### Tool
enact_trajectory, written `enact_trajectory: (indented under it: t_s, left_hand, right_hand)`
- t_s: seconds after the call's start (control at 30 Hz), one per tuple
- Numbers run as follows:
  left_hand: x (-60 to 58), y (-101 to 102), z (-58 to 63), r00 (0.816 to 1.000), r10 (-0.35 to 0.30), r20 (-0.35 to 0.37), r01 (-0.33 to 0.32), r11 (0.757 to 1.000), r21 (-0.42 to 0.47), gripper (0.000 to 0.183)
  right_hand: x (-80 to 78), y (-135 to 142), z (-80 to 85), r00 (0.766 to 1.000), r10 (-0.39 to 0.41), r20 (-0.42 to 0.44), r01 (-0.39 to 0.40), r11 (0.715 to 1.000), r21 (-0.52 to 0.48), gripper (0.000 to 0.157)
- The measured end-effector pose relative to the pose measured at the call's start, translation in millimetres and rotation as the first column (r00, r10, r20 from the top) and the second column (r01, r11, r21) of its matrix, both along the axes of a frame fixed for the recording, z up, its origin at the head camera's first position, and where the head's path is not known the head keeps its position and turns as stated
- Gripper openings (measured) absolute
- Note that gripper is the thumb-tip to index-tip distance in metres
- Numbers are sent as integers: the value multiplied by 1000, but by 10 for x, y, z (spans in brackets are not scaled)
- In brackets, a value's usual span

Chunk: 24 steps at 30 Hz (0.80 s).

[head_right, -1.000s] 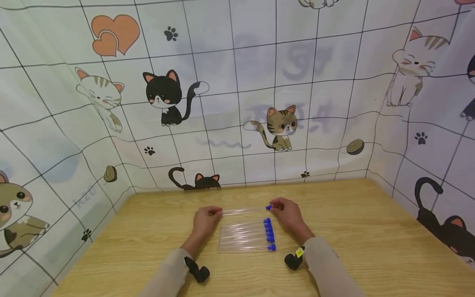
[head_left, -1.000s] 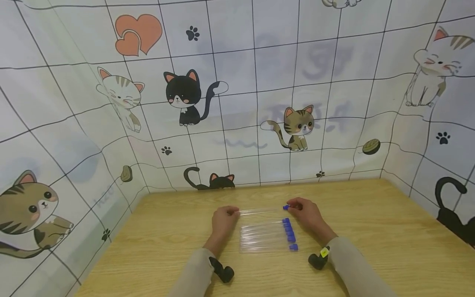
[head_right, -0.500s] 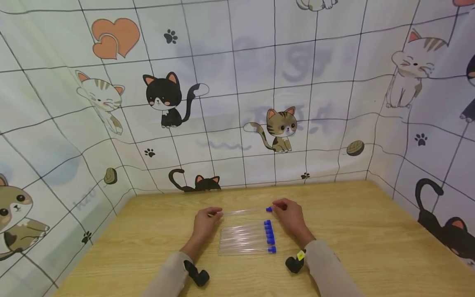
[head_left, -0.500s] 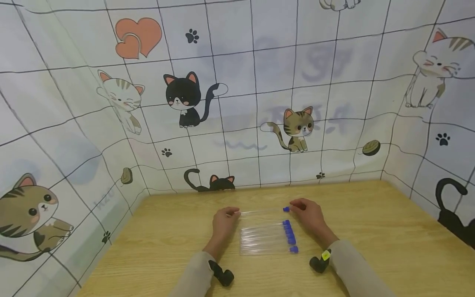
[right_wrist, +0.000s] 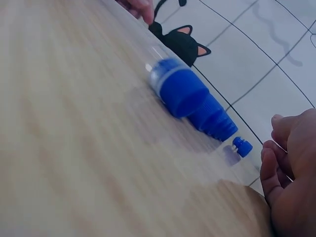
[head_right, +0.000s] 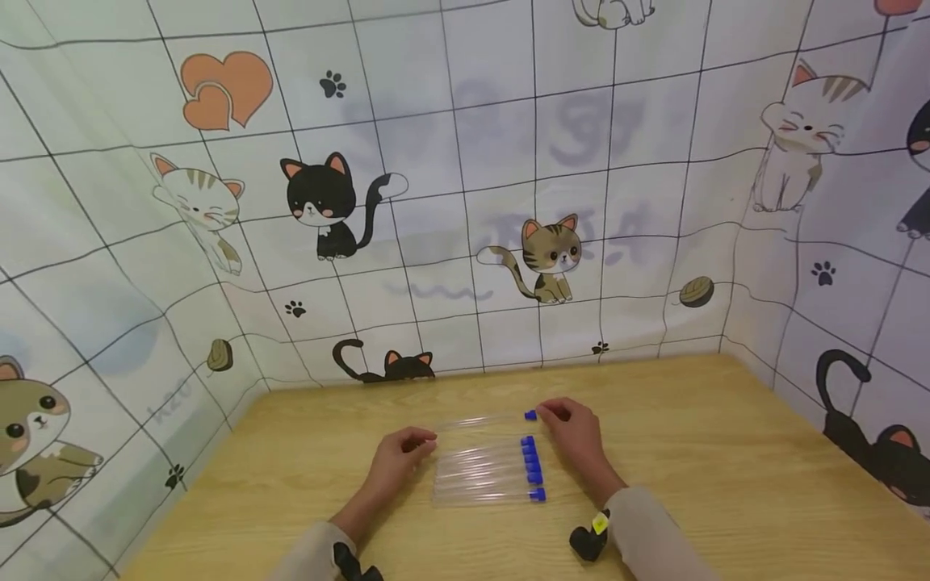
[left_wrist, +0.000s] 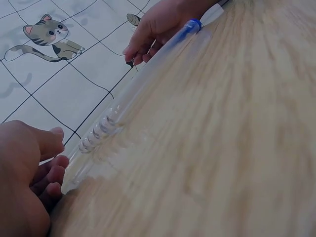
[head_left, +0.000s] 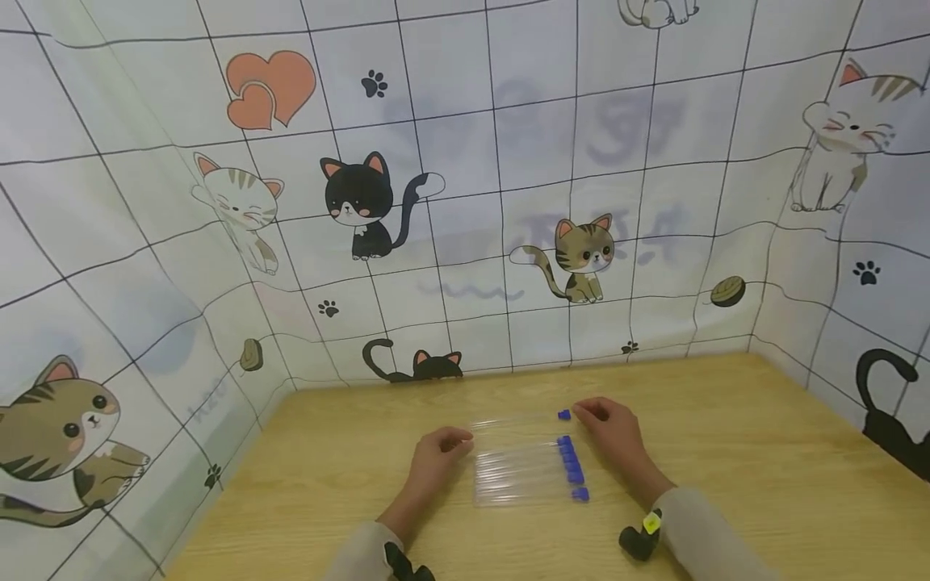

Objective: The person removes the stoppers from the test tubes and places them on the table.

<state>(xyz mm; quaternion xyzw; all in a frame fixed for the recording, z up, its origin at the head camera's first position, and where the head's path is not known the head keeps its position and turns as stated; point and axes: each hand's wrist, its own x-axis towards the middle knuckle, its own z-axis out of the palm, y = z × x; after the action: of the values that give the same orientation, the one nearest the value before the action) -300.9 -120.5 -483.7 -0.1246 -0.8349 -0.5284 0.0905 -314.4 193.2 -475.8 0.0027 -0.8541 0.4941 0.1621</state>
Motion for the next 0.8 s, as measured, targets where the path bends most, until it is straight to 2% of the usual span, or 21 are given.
enact_trajectory:
  t_s: [0.13, 0.23, 0.37, 0.5, 0.6, 0.8]
  left_hand:
    - [28, 4, -12, 998, -54, -18, 53, 998, -28, 14]
    - [32, 4, -1, 997, -70, -13, 69, 996, -49, 12]
    - [41, 1, 30, 997, -71, 7, 72, 994, -85, 11]
    - [68, -14, 50, 997, -80, 10, 80, 993, -90, 12]
    - [72, -23, 42, 994, -111, 22, 112, 991, -79, 13]
    - [70, -11, 48, 986, -166, 26, 168, 981, -93, 14]
  right_hand:
    - [126, 3, -16, 998, 68, -8, -68, 997, 31, 25]
    - [225, 19, -18, 993, 119, -12, -118, 991, 64, 19]
    - [312, 25, -11, 989, 145, 7, -145, 986, 80, 14]
    - [315, 5, -8, 984, 178, 29, -180, 981, 70, 17]
    - [308, 9, -10, 980, 194, 39, -196, 977, 78, 17]
    - [320, 69, 5, 972, 235, 7, -235, 965, 114, 18]
